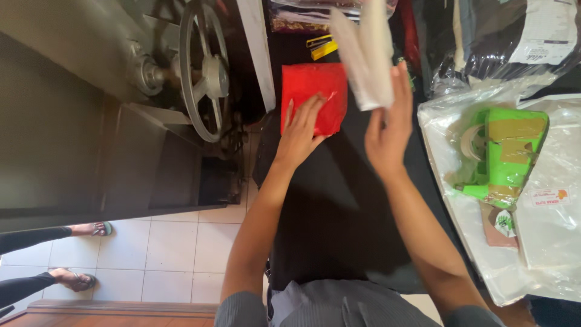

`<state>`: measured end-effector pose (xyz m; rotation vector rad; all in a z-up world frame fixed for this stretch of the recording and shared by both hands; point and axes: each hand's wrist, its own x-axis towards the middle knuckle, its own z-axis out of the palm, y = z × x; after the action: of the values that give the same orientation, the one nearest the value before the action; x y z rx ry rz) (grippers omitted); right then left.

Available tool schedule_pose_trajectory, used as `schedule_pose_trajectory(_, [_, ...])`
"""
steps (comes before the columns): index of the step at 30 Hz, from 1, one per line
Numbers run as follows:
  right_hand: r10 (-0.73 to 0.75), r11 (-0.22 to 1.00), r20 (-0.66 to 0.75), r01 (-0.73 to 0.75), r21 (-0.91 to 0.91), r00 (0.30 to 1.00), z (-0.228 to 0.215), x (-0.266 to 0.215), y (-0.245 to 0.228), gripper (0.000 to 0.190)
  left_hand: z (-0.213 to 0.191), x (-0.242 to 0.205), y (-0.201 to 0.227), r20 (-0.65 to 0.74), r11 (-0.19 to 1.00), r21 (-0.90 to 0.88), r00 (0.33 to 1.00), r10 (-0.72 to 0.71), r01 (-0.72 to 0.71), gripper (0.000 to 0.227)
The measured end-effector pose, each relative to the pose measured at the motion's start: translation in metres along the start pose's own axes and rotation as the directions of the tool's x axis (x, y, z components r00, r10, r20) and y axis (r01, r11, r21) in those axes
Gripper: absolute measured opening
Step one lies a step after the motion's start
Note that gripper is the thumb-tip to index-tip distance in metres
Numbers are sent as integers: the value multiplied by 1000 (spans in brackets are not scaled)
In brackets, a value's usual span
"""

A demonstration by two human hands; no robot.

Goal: The person wraps a white rectangular item in bubble wrap and then places it into a red plastic bag. They fold the bag neatly, place a label on it, and set it aside. The person repeats this process with another item, folding the red bag and stacking the finished packages.

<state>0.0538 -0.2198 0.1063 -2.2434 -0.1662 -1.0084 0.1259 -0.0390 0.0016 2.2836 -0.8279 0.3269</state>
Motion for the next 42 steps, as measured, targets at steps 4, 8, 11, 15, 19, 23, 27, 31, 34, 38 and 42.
schedule_pose_trajectory(4, [-46,989,182,70,-131,982,51,-13,-4,71,-10,-3,13,-226,959,-249,954,-196,138,120])
schedule_pose_trajectory(8, [-10,961,500,147,-236,866,87,-35,-2,74,-24,-22,24,-240,933,-258,918,-315,253,121])
schedule_pose_trajectory(11, [41,975,492,72,-208,869,86,-38,7,71,-27,-46,30,-296,886,-227,839,-458,404,103])
schedule_pose_trajectory(15, [9,979,402,73,-188,916,75,-40,4,70,-19,-51,22,-298,892,-267,850,-435,364,69])
schedule_pose_trajectory(19, [-43,974,424,132,-183,905,80,-40,-6,68,-7,-31,11,-296,837,-388,808,-509,385,62])
schedule_pose_trajectory(23, [-34,971,461,139,-196,887,84,-40,-5,67,-6,-27,5,-331,840,-374,789,-517,394,51])
schedule_pose_trajectory(27, [-59,991,529,112,-68,847,81,-39,-5,67,-16,-33,10,-411,864,-357,771,-486,354,42])
schedule_pose_trajectory(31, [3,1000,474,4,-14,880,80,-31,-9,66,-30,-21,32,-485,903,-344,774,-407,260,44])
schedule_pose_trajectory(34, [54,997,413,-29,-65,909,83,-24,-9,68,-48,-3,41,-523,969,-159,816,-245,189,41])
schedule_pose_trajectory(38, [38,999,447,-39,-7,894,83,-16,9,73,-62,31,35,-391,971,-218,903,-177,96,37])
schedule_pose_trajectory(42, [233,967,305,-252,24,923,92,-20,26,40,-53,79,6,-99,977,-197,989,-107,86,32])
